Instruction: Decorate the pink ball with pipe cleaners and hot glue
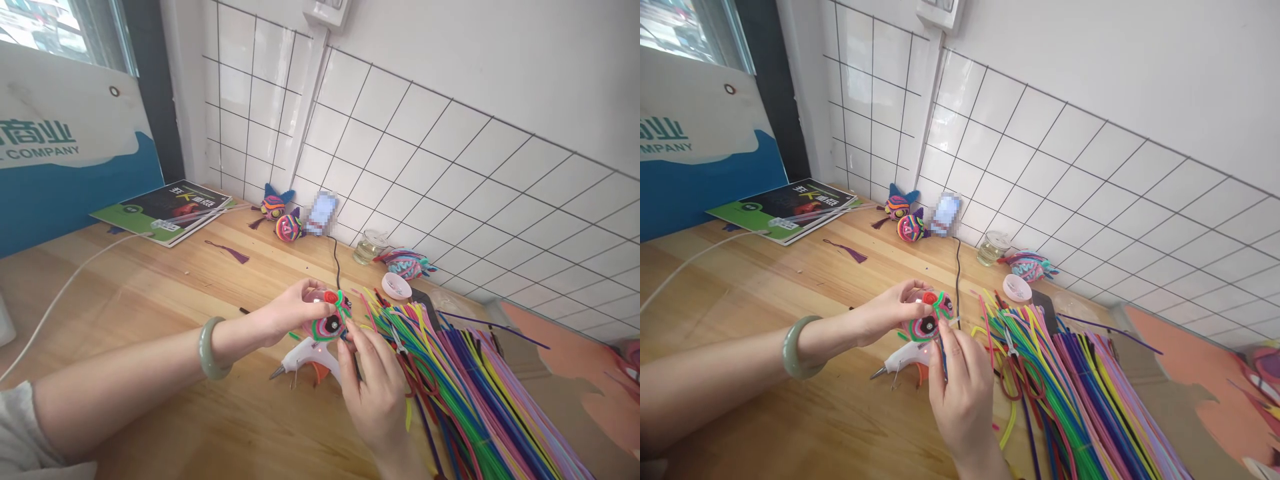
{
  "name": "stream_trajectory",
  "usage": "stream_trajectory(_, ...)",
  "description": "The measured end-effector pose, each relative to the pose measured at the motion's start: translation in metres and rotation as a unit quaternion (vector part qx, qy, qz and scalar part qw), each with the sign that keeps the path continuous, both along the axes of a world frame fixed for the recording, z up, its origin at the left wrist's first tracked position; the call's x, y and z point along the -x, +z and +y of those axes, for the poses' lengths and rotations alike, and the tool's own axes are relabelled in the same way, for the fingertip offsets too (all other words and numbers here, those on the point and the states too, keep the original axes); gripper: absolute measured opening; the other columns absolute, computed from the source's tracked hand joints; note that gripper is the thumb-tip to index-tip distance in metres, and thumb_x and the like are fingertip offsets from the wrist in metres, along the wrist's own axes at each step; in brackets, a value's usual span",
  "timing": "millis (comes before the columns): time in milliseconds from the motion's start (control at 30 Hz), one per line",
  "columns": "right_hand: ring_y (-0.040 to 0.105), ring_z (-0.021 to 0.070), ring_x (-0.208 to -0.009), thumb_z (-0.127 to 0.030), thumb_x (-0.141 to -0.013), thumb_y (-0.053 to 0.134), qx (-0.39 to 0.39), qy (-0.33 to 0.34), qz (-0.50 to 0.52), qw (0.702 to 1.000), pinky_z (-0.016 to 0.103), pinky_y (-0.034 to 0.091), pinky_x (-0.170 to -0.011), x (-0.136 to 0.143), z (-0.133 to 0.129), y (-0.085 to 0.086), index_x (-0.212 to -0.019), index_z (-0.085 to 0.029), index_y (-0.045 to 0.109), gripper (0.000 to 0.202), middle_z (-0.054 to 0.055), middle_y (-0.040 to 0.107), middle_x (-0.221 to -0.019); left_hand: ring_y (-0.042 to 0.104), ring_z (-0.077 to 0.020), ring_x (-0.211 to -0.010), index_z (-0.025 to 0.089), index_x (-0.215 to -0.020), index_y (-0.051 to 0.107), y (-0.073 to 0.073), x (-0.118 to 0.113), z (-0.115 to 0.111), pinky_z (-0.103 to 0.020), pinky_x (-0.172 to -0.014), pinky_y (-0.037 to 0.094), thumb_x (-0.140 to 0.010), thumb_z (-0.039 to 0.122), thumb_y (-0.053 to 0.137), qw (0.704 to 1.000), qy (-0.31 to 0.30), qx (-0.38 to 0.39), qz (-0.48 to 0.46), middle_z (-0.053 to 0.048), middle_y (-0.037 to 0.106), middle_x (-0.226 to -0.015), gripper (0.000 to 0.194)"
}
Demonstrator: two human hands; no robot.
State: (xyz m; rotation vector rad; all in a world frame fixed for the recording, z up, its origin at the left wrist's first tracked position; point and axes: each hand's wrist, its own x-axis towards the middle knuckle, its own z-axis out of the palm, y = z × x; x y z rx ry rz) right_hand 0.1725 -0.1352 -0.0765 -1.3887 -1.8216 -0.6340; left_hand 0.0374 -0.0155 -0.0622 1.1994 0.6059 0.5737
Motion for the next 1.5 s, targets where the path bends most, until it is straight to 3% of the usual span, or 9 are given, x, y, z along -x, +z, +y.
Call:
stream_trajectory(333,0.061,0.0218,-0.084,-0.012,-0.085,0.061,0.005,-0.014,-0.049,0.999,0.038,0.051,-0.076,0.003,-0.001,0.001,-0.109,-0.011,0.061,0.024,0.011,0.063,-0.092,0.063,-0.015,-0.077,0.018,-0.106,0.048,0.0,-0.001,-0.006,-0.024,-0.057,0.048,-0.065,0.043,0.077,0.999,-0.024,0.01,-0.029,-0.007,0.063,-0.101,0.056)
stream_trajectory(500,0.06,0.0197,-0.081,-0.011,-0.085,0.061,0.013,0.006,0.009,1.0,0.036,0.051,-0.074,0.006,-0.001,0.003,-0.092,-0.014,0.061,0.007,0.009,0.063,-0.085,0.062,-0.0161,-0.082,0.018,-0.106,0.049,0.001,-0.001,-0.006,-0.025,-0.058,0.05,-0.065,0.044,0.078,1.0,-0.012,0.0,-0.026,-0.008,0.061,-0.107,0.056)
stream_trajectory(700,0.061,0.0203,-0.085,-0.011,-0.086,0.059,0.018,-0.01,0.037,0.999,0.032,0.052,-0.069,0.005,0.0,0.002,-0.1,-0.013,0.058,0.014,0.011,0.063,-0.089,0.063,-0.0169,-0.083,0.019,-0.105,0.048,-0.001,-0.001,-0.007,-0.026,-0.06,0.05,-0.064,0.043,0.079,0.999,-0.023,-0.006,-0.037,-0.007,0.062,-0.103,0.057)
stream_trajectory(900,0.058,0.0181,-0.076,-0.013,-0.09,0.053,0.05,-0.012,0.057,0.997,0.031,0.048,-0.067,0.008,0.0,0.004,-0.092,-0.017,0.055,0.005,0.007,0.06,-0.082,0.061,-0.0159,-0.083,0.017,-0.105,0.046,-0.003,-0.004,-0.009,-0.026,-0.062,0.049,-0.059,0.032,0.083,0.998,-0.001,-0.009,-0.06,-0.006,0.061,-0.1,0.061)
stream_trajectory(1033,0.055,0.0154,-0.071,-0.014,-0.093,0.046,0.089,-0.004,0.089,0.992,0.027,0.045,-0.063,0.008,0.001,0.005,-0.085,-0.018,0.051,0.01,0.004,0.054,-0.077,0.06,-0.0149,-0.082,0.017,-0.105,0.047,-0.004,-0.005,-0.009,-0.025,-0.063,0.049,-0.057,0.029,0.084,0.998,0.004,-0.022,-0.066,-0.004,0.061,-0.096,0.063)
stream_trajectory(1267,0.053,0.0122,-0.075,-0.016,-0.095,0.042,0.128,0.046,0.157,0.978,0.022,0.044,-0.066,0.006,-0.002,0.007,-0.086,-0.019,0.048,0.011,0.002,0.051,-0.08,0.062,-0.0176,-0.082,0.019,-0.107,0.048,0.0,0.0,-0.002,-0.026,-0.057,0.049,-0.059,0.043,0.082,1.0,0.004,-0.007,-0.026,-0.007,0.062,-0.102,0.063)
stream_trajectory(1500,0.053,0.0119,-0.075,-0.014,-0.094,0.046,0.084,0.044,0.145,0.985,0.022,0.045,-0.067,0.006,-0.001,0.006,-0.09,-0.018,0.05,0.007,0.002,0.052,-0.082,0.062,-0.0158,-0.079,0.018,-0.106,0.048,0.003,0.001,0.001,-0.024,-0.056,0.049,-0.064,0.048,0.077,1.0,0.009,0.015,-0.024,-0.007,0.062,-0.1,0.059)
